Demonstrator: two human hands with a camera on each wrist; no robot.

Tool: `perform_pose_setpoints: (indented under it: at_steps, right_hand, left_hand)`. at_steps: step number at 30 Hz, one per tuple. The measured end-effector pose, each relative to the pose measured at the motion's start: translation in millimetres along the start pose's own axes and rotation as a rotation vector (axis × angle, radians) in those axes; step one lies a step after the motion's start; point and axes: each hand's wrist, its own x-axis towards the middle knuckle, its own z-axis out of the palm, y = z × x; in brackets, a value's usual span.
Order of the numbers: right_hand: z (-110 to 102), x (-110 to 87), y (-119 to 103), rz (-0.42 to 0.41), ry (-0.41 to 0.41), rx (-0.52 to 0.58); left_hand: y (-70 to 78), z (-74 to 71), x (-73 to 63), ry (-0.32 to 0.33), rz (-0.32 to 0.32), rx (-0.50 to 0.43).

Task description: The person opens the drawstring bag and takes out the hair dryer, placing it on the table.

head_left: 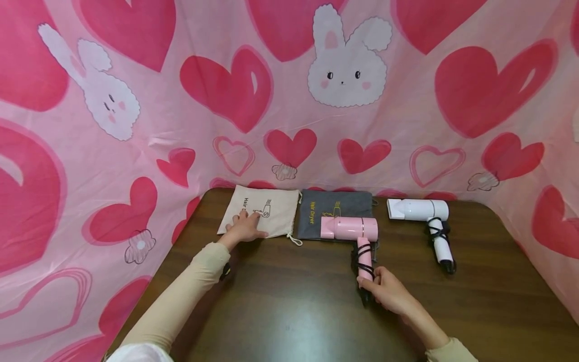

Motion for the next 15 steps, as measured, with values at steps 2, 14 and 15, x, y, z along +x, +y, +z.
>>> perform_pose_setpoints:
  at_steps: [2, 14, 15]
  right_hand:
    - [2, -1.5, -1, 0.004, 0.015, -0.009]
    - [0, -42.9, -52, 0.015, 0.028, -0.039]
    - [-1, -47.2, -58, 0.03, 0.037, -0.043]
  left_hand:
    - [-3.2, 2.3, 0.7, -0.003, -0.004, 0.005]
    - [-8.5, 1.4, -0.4, -0.005, 0.042, 0.012]
    - [-7.6, -0.6, -1.5, -0.005, 0.046, 0.01]
